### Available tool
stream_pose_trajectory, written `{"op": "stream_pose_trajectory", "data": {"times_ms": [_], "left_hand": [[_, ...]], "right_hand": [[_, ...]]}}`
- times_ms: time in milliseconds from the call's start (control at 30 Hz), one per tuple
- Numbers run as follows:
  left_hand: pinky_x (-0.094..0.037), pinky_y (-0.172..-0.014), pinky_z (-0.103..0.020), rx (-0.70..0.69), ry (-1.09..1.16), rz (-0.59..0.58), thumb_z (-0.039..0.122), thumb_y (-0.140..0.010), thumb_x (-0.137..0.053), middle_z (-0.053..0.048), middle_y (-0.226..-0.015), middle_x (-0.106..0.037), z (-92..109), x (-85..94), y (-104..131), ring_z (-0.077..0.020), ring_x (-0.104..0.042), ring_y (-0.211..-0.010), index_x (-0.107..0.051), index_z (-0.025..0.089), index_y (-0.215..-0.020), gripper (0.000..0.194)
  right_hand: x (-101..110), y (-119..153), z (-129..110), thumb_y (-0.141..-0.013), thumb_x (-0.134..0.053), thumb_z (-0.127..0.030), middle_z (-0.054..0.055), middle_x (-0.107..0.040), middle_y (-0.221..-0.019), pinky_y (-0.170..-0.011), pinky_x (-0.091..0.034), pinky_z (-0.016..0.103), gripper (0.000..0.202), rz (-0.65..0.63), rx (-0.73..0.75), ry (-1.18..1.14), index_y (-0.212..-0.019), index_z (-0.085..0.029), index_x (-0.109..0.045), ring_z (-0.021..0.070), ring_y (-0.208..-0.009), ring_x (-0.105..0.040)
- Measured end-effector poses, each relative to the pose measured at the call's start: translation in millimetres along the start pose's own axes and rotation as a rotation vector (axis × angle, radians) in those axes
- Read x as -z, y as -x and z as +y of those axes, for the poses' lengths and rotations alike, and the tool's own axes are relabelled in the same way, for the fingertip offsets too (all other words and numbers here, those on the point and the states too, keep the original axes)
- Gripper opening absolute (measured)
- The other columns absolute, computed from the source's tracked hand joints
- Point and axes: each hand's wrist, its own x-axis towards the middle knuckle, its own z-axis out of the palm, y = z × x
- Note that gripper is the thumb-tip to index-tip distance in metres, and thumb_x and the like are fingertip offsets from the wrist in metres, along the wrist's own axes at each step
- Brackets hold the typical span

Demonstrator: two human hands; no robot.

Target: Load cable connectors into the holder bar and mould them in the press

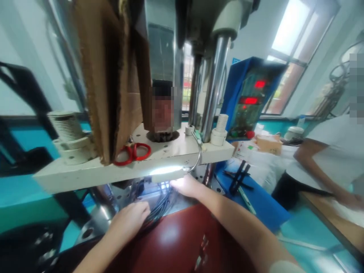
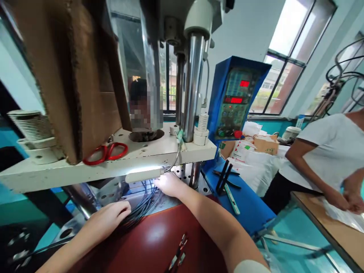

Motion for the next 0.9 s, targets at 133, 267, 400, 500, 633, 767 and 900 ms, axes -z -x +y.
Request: {"op": "stream_pose_trajectory", "data": {"times_ms": [133,267,400,500,633,767,900], "left_hand": [[-0.037,-0.065,-0.028,-0.02,-0.093,0.042,0.024,-0.084,-0.031,-0.003,-0.078,-0.061,11.7,0.9,-6.7,-0.0186,-0.056,-0.078,-0.055,0.021,-0.072,0.027],[-0.037,-0.072,-0.033,-0.091,-0.288,0.217,0.019,-0.086,-0.028,-0.007,-0.082,-0.061,21.2,-4.9,-5.2,-0.0223,-0.053,-0.086,-0.056,0.018,-0.078,0.029],[-0.037,-0.07,-0.035,-0.129,-0.311,0.231,0.017,-0.084,-0.032,-0.007,-0.083,-0.06,24.2,-13.0,-3.7,-0.0237,-0.052,-0.084,-0.056,0.017,-0.079,0.025],[-0.038,-0.071,-0.037,-0.134,-0.292,0.254,0.018,-0.085,-0.032,-0.008,-0.084,-0.06,29.3,-14.1,-5.1,-0.0249,-0.052,-0.085,-0.057,0.017,-0.081,0.025],[-0.039,-0.075,-0.04,-0.123,-0.186,0.344,0.021,-0.084,-0.037,-0.009,-0.093,-0.058,43.6,-4.2,10.5,-0.0266,-0.049,-0.092,-0.057,0.017,-0.09,0.021],[-0.039,-0.086,-0.038,-0.232,0.233,0.251,0.025,-0.085,-0.038,-0.007,-0.106,-0.054,51.6,5.1,83.6,-0.0224,-0.047,-0.1,-0.054,0.022,-0.102,0.023],[-0.044,-0.085,-0.035,-0.214,0.59,0.008,0.036,-0.084,-0.047,-0.004,-0.107,-0.055,46.0,-7.1,194.7,-0.0185,-0.051,-0.096,-0.057,0.028,-0.1,0.021]], "right_hand": [[8.2,7.5,3.6,-0.078,-0.043,-0.006,0.007,-0.065,-0.081,-0.068,-0.041,0.026,0.019,-0.034,-0.002,0.038,-0.078,-0.015,-0.06,0.0166,-0.076,-0.056],[18.1,13.1,6.1,-0.076,-0.042,-0.004,0.007,-0.065,-0.082,-0.068,-0.04,0.025,0.022,-0.042,0.008,0.022,-0.078,-0.015,-0.061,0.0159,-0.076,-0.056],[20.4,11.6,5.4,-0.071,-0.045,-0.004,0.009,-0.065,-0.079,-0.07,-0.042,0.027,0.02,-0.056,0.009,0.017,-0.076,-0.013,-0.062,0.0188,-0.076,-0.057],[16.5,9.2,1.5,-0.066,-0.045,-0.001,0.012,-0.065,-0.082,-0.072,-0.043,0.03,0.023,-0.057,-0.01,0.016,-0.078,-0.01,-0.063,0.0219,-0.08,-0.058],[13.1,7.8,-5.4,-0.067,-0.04,0.002,0.015,-0.064,-0.09,-0.079,-0.043,0.033,0.029,-0.024,-0.061,-0.023,-0.082,-0.008,-0.063,0.0225,-0.088,-0.057],[25.3,37.5,-22.8,-0.069,-0.038,0.002,0.012,-0.06,-0.108,-0.091,-0.039,0.031,0.039,0.045,-0.087,-0.095,-0.096,-0.011,-0.062,0.0194,-0.104,-0.052],[45.8,138.7,-59.0,-0.081,-0.04,-0.014,0.003,-0.064,-0.1,-0.083,-0.046,0.024,0.029,0.091,-0.147,-0.298,-0.096,-0.025,-0.062,0.013,-0.094,-0.058]]}}
